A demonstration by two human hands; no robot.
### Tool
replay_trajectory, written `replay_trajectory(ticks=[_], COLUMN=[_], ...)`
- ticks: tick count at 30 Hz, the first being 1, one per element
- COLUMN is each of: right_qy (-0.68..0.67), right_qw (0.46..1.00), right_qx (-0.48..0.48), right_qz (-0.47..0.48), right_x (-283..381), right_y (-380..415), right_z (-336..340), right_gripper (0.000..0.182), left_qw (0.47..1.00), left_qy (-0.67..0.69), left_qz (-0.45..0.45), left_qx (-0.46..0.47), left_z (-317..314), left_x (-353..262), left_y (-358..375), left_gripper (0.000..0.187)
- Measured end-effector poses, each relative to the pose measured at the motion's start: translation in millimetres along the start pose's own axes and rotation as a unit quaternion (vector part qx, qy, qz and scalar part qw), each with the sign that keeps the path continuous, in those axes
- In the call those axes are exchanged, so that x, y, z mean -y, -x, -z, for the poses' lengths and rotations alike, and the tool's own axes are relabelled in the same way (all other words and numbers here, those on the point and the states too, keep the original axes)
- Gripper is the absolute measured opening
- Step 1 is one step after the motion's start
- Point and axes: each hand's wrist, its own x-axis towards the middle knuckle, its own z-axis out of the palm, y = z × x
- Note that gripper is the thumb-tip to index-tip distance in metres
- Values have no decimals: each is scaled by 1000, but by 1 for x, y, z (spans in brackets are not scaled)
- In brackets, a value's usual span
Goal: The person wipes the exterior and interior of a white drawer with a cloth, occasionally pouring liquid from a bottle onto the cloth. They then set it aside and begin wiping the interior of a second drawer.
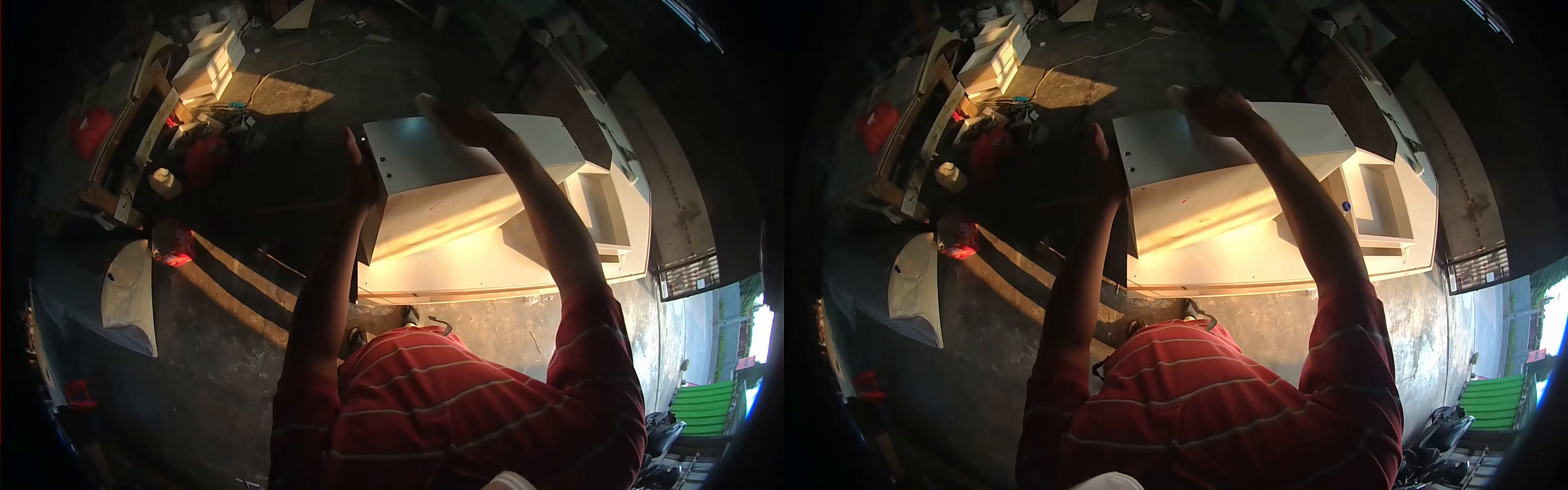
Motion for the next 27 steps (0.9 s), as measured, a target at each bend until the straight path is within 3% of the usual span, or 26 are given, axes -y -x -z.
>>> replay_trajectory(ticks=[4, 5, 6, 7, 9, 12, 15, 16, 18, 21, 22, 24, 25, 27], right_qy=[42, 113, 180, 180, 148, 172, 213, 173, 60, 53, 86, 175, 178, 201], right_qw=[998, 975, 893, 893, 873, 870, 887, 912, 921, 916, 912, 920, 919, 930], right_qx=[7, -142, -282, -283, -294, -335, -310, -273, -298, -241, -266, -245, -248, -266], right_qz=[-55, 127, 301, 299, 359, 318, 269, 254, 245, 315, 300, 251, 249, 158], right_x=[22, 26, 30, 40, 54, 36, 29, 47, 62, 60, 47, 20, 8, -14], right_y=[25, 29, 29, 28, 27, 8, 5, 22, 43, 65, 64, 64, 60, 53], right_z=[3, -19, -31, -31, -29, -33, -58, -47, -46, -23, -25, -14, -17, -33], right_gripper=[24, 23, 23, 23, 29, 33, 27, 23, 19, 18, 16, 16, 16, 18], left_qw=[988, 997, 954, 954, 993, 988, 998, 998, 991, 989, 990, 988, 988, 971], left_qy=[-126, 52, 228, 226, 111, 140, 51, 51, 127, 106, 101, -139, -139, -167], left_qz=[-29, 4, 36, 38, 31, 71, 15, 3, 44, 73, 70, -71, -74, -91], left_qx=[-84, 56, 193, 195, -24, -1, -37, -39, -27, -71, -71, 8, 11, -143], left_z=[2, 31, 46, 29, -11, -24, -10, -13, -20, -44, -28, 12, 2, -22], left_x=[7, 31, 44, 27, -2, -23, 3, 1, -3, -37, -18, 42, 31, 7], left_y=[-8, -24, -34, -27, -2, 4, -4, -3, 1, 15, 5, -24, -19, 2], left_gripper=[72, 67, 71, 71, 69, 68, 69, 69, 68, 61, 61, 68, 68, 65])
